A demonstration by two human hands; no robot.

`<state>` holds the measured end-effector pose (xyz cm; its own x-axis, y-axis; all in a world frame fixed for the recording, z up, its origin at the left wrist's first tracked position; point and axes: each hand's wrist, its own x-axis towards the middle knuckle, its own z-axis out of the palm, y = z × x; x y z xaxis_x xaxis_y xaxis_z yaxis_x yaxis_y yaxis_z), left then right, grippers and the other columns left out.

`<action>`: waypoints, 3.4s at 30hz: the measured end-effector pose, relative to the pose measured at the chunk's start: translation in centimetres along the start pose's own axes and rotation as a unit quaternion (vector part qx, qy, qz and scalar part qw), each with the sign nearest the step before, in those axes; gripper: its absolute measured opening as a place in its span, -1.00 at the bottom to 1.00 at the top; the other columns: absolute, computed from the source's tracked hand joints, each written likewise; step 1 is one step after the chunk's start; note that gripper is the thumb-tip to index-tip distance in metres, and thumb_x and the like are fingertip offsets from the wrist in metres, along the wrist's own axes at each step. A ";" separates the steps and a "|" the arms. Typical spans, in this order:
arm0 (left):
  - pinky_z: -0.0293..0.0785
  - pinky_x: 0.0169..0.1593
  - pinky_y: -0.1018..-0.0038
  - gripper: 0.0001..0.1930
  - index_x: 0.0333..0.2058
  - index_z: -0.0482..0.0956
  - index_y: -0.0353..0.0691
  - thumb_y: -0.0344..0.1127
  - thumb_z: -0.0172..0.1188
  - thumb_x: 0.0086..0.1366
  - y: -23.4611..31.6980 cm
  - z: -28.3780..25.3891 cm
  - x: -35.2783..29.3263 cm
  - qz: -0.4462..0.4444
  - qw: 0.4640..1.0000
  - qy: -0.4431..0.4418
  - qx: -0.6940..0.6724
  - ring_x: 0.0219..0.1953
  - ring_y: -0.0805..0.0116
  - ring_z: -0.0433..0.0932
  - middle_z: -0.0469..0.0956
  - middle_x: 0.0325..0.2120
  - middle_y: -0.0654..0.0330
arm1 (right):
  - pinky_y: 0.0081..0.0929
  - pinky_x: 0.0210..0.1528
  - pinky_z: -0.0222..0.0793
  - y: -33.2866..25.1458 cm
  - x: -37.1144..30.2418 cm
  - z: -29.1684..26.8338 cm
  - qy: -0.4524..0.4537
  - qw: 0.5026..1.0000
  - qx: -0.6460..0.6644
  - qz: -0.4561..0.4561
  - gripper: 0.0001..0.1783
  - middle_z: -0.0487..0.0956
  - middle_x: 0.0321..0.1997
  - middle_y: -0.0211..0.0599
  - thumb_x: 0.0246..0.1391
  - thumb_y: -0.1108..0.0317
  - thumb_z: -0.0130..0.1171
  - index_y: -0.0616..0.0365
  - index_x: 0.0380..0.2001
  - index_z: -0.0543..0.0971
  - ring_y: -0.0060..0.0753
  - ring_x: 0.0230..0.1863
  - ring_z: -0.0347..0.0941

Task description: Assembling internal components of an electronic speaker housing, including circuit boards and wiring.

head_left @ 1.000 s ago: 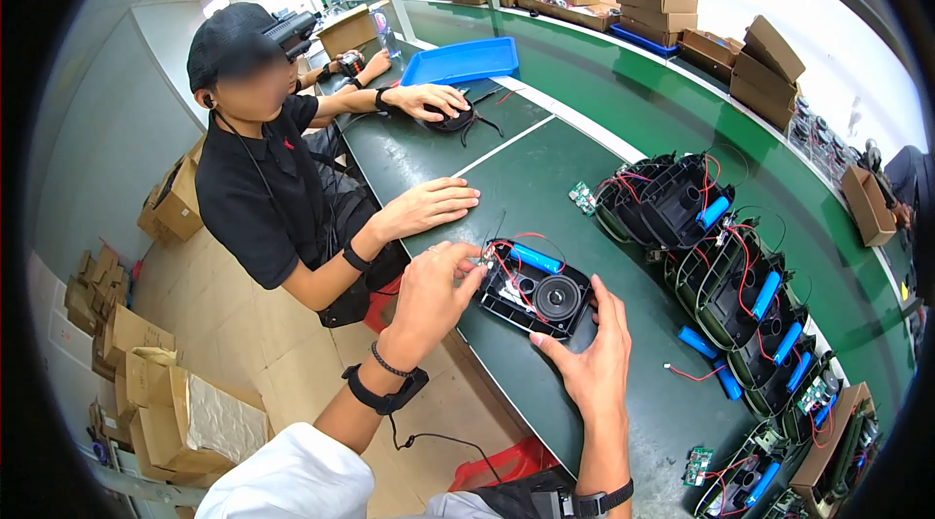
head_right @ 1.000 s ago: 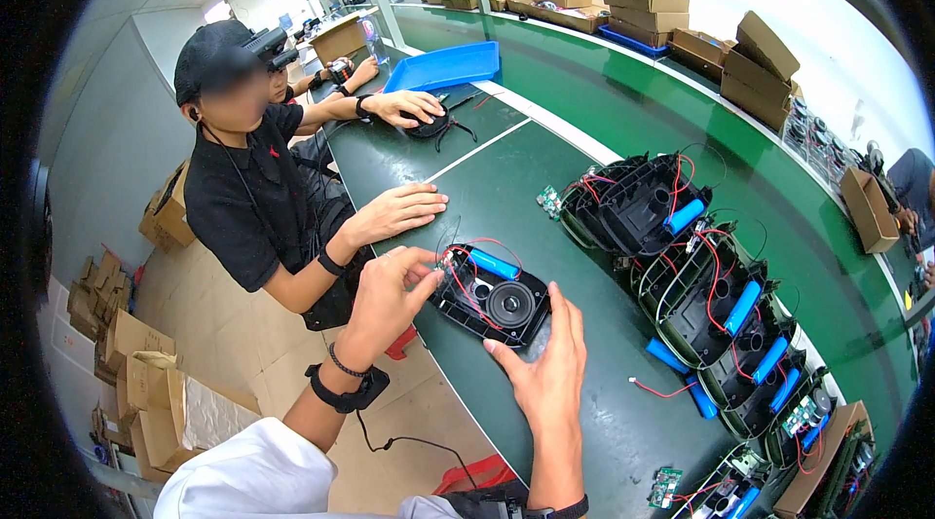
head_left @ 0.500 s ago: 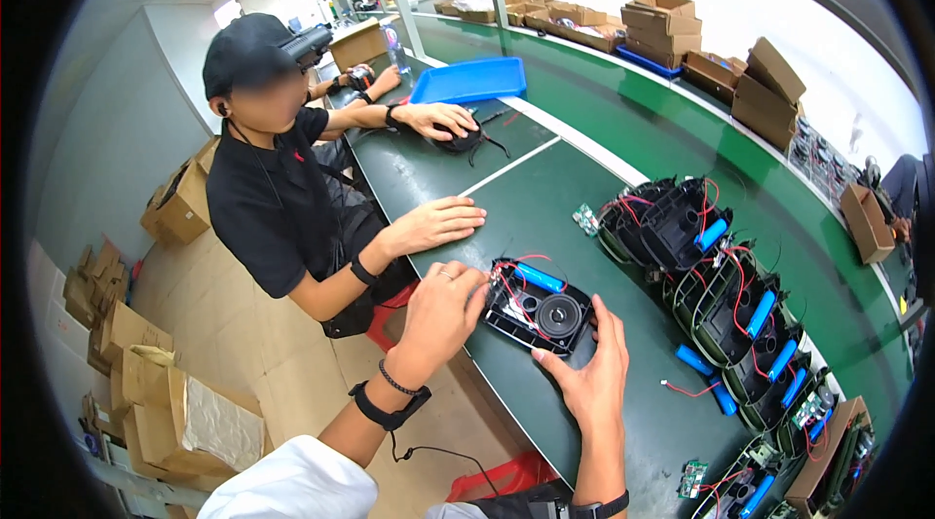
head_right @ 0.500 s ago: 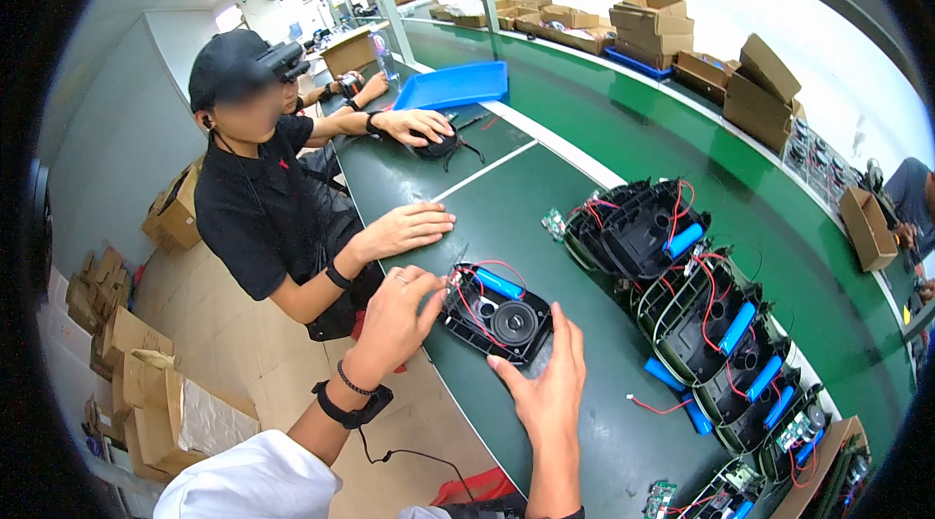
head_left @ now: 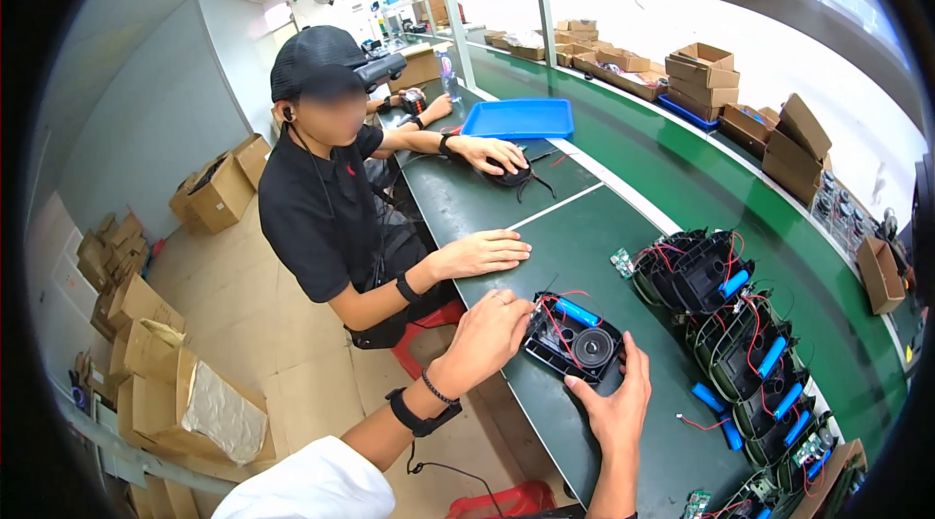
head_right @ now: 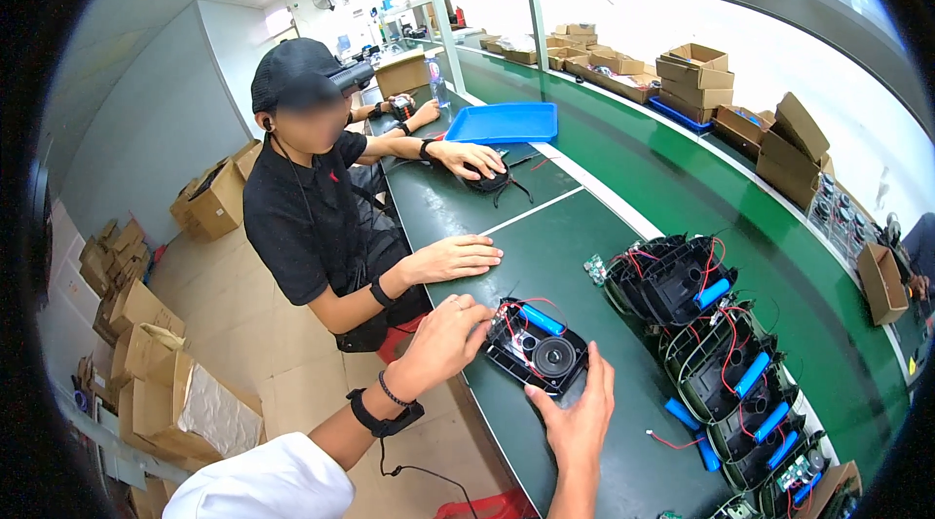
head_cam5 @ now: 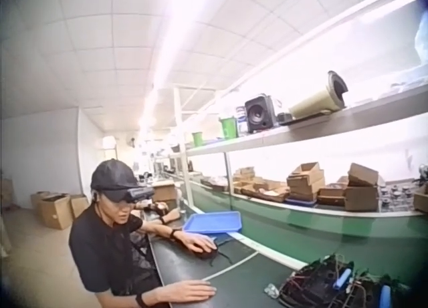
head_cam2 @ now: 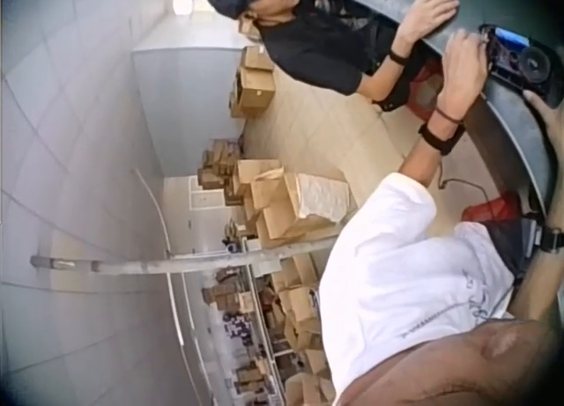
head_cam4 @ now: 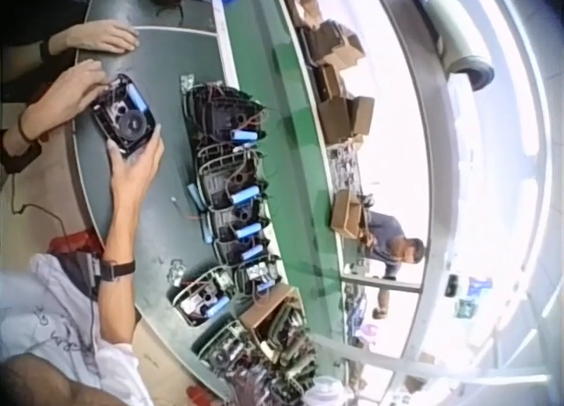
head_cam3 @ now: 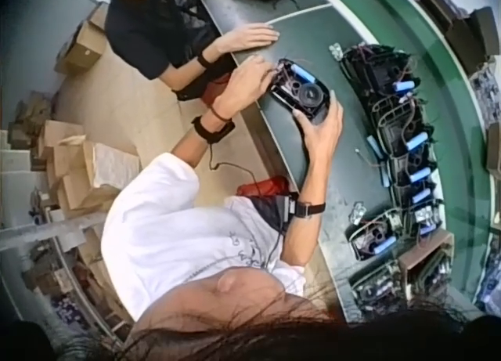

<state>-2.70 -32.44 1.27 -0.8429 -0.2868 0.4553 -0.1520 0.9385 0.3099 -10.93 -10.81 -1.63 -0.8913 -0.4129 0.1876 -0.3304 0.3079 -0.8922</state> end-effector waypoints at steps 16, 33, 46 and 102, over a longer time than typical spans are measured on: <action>0.43 0.24 0.13 -0.49 0.29 0.45 -0.27 -0.28 0.23 0.41 0.0 -0.6 -3.1 0.003 0.995 -0.051 -0.089 0.14 -0.13 0.48 0.46 0.13 -0.13 | -0.20 0.28 0.43 1.2 -0.1 1.0 0.045 0.996 -0.024 -0.072 0.15 0.48 0.22 0.02 -0.37 0.30 0.70 0.38 0.34 0.34 0.01 0.18 0.50; 0.59 -0.23 0.37 -0.48 0.24 0.28 -0.37 -0.41 0.23 0.37 2.8 1.6 -2.7 -0.144 0.955 0.110 -0.237 -0.29 0.27 0.62 0.56 -0.18 0.01 | -0.27 0.10 0.57 0.9 -1.3 2.2 -0.013 0.993 0.099 -0.056 0.00 0.52 0.12 0.04 -0.06 0.50 0.48 0.29 0.42 0.16 -0.15 0.04 0.59; 0.41 0.26 0.12 -0.62 0.03 0.59 -0.37 -0.16 -0.03 0.57 -2.6 -0.2 6.5 -0.071 0.984 -0.078 -0.146 0.17 -0.17 0.50 0.59 0.04 -0.16 | -0.32 -0.08 0.57 1.3 -1.3 2.0 -0.016 0.990 0.142 -0.009 -0.21 0.59 -0.15 -0.13 0.07 0.50 0.38 0.31 0.33 0.25 -0.29 -0.22 0.58; 0.44 0.23 0.14 -0.74 -0.04 0.67 -0.24 -0.22 0.20 0.44 -3.1 -1.7 4.6 0.115 0.987 -0.109 0.020 0.12 -0.03 0.53 0.57 0.04 0.00 | -0.38 -0.12 0.55 1.1 -1.4 2.3 -0.030 0.991 0.125 -0.038 -0.53 0.59 -0.20 -0.17 0.10 0.48 0.34 0.30 0.08 0.50 -0.35 -0.28 0.53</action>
<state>-5.18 -37.02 3.81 -0.9478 -0.0223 0.3182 0.0387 0.9821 0.1843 -9.31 -11.81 -3.79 -0.8446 -0.4785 0.2400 -0.3017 0.0553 -0.9518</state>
